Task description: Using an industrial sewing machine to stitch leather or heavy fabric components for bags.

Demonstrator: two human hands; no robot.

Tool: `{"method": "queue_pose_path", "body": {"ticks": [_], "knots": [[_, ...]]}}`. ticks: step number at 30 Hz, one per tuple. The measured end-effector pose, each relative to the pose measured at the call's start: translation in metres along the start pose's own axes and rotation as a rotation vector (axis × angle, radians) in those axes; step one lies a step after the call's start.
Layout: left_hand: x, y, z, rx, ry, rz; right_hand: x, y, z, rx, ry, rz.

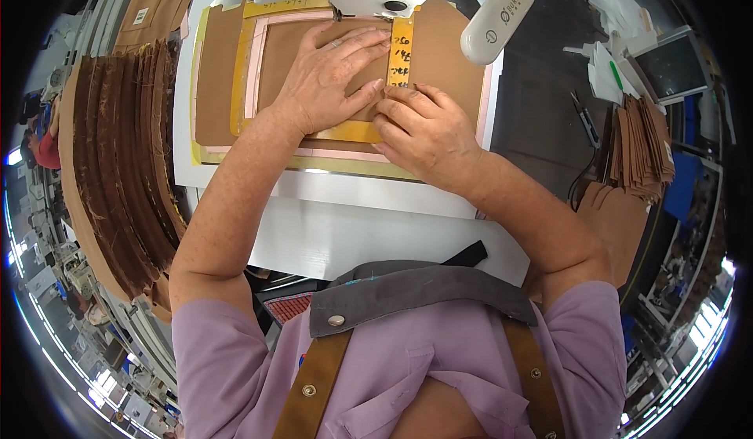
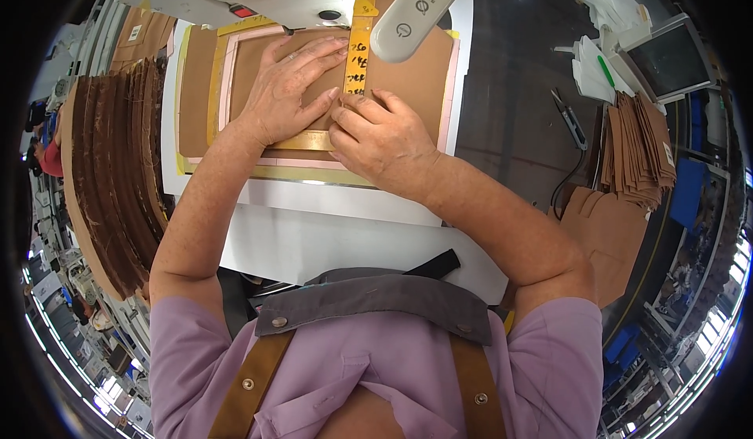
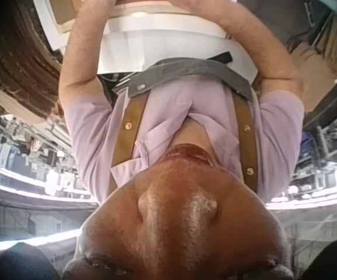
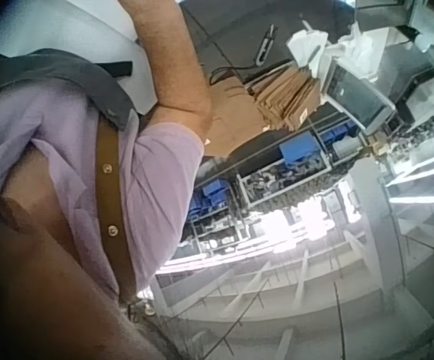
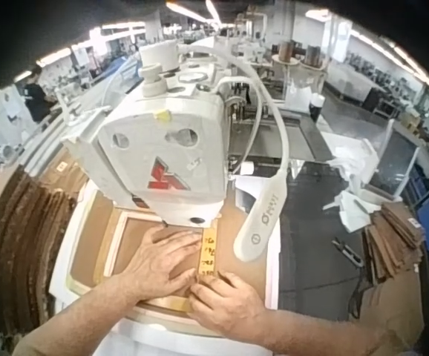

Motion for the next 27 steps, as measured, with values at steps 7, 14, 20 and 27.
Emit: {"method": "queue_pose_path", "body": {"ticks": [7,14,20,27], "knots": [[-0.004,0.006,-0.001,0.018,-0.013,0.04,-0.002,0.004,0.006,0.012,0.025,0.029],[-0.005,0.011,0.005,-0.015,0.084,-0.002,-0.001,0.004,0.013,0.019,0.008,0.043],[-0.002,0.018,0.006,-0.041,0.163,0.063,-0.002,0.01,0.024,0.019,-0.046,0.028],[-0.002,0.021,-0.005,-0.064,0.1,0.187,-0.001,0.013,0.041,0.108,0.005,0.039]]}}
Point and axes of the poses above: each hand's wrist, its own y-axis towards the middle knuckle, its own x-axis out of the palm, z = x × y, the point moved 6 cm from there along y, towards the middle knuckle, and after that the axes turned 8 degrees about y, right-handed, at the moved point
